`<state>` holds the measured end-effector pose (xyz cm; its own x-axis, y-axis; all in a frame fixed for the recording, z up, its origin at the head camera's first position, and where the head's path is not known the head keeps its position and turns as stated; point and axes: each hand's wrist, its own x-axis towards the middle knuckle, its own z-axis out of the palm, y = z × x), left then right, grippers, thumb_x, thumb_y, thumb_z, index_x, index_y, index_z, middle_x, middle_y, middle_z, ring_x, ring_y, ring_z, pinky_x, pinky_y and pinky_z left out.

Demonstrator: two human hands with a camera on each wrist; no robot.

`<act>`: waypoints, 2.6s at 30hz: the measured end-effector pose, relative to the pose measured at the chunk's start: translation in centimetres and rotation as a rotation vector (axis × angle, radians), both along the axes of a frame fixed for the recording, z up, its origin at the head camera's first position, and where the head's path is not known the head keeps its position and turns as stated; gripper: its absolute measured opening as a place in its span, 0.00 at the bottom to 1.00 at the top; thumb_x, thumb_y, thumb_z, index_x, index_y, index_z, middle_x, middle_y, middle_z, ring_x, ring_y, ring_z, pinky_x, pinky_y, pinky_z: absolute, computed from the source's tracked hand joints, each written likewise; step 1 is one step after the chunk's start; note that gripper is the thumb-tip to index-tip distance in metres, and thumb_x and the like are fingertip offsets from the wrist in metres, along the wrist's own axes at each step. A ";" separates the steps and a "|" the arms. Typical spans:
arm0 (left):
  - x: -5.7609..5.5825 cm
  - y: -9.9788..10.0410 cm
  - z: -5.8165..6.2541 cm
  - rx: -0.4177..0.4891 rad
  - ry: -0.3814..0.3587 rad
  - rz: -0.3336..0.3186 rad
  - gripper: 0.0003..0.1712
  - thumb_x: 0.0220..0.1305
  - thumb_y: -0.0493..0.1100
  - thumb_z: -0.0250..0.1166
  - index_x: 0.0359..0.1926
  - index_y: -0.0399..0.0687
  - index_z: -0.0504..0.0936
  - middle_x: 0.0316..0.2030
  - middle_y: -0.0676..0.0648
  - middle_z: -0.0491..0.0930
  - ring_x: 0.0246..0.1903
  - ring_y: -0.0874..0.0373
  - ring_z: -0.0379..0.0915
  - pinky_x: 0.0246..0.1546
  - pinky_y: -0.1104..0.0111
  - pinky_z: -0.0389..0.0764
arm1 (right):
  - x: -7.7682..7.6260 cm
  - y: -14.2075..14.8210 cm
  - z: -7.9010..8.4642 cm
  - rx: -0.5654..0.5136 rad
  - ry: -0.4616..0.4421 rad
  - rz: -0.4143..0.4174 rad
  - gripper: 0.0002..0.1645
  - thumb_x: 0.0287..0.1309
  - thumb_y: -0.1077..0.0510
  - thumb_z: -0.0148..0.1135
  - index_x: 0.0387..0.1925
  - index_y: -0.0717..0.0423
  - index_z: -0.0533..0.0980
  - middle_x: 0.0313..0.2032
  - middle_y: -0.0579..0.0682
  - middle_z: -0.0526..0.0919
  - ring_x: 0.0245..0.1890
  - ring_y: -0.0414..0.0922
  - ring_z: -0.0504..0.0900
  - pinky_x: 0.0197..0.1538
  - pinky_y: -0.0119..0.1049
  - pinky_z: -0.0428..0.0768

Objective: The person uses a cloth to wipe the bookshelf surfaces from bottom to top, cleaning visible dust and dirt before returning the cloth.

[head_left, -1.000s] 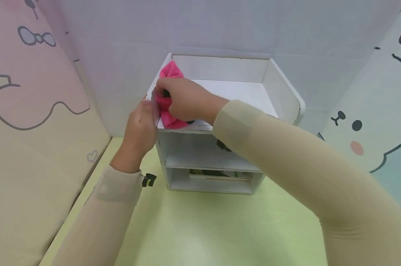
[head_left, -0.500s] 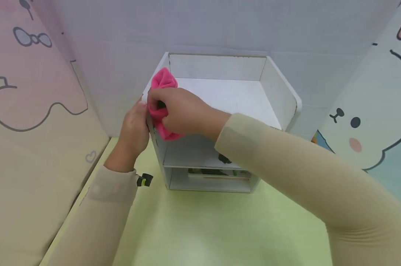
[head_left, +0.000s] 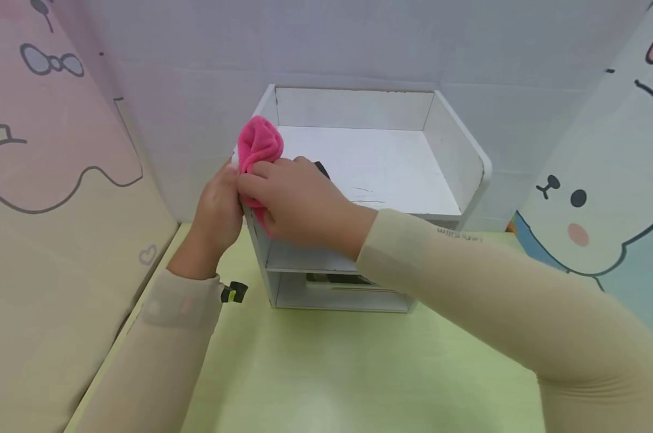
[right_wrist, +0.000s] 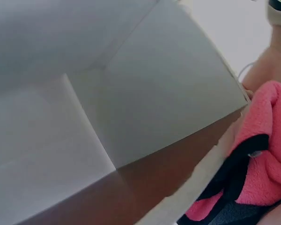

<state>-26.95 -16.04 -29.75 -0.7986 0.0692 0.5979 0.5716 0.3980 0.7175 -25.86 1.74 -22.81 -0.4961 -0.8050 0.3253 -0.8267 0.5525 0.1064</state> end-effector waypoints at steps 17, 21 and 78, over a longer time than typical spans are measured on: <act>0.1 0.5 -0.2 0.071 -0.010 -0.031 0.29 0.82 0.49 0.36 0.64 0.32 0.72 0.48 0.39 0.76 0.46 0.57 0.71 0.49 0.68 0.70 | 1.4 -0.3 -1.7 0.081 0.190 -0.085 0.16 0.73 0.56 0.56 0.59 0.52 0.73 0.44 0.51 0.73 0.41 0.47 0.74 0.36 0.41 0.74; 0.0 1.0 -0.4 0.078 0.073 0.059 0.28 0.83 0.48 0.38 0.59 0.32 0.76 0.45 0.38 0.77 0.45 0.56 0.71 0.48 0.67 0.69 | 2.2 0.5 -1.0 0.022 0.170 -0.131 0.13 0.72 0.58 0.54 0.55 0.52 0.73 0.42 0.51 0.71 0.35 0.47 0.72 0.32 0.39 0.71; 0.2 3.8 1.3 -0.035 -0.012 0.318 0.35 0.78 0.58 0.43 0.72 0.40 0.71 0.59 0.37 0.79 0.48 0.45 0.74 0.50 0.48 0.77 | -15.2 14.2 5.6 0.373 -0.348 -1.051 0.21 0.66 0.50 0.48 0.52 0.58 0.77 0.54 0.56 0.79 0.48 0.54 0.75 0.53 0.55 0.75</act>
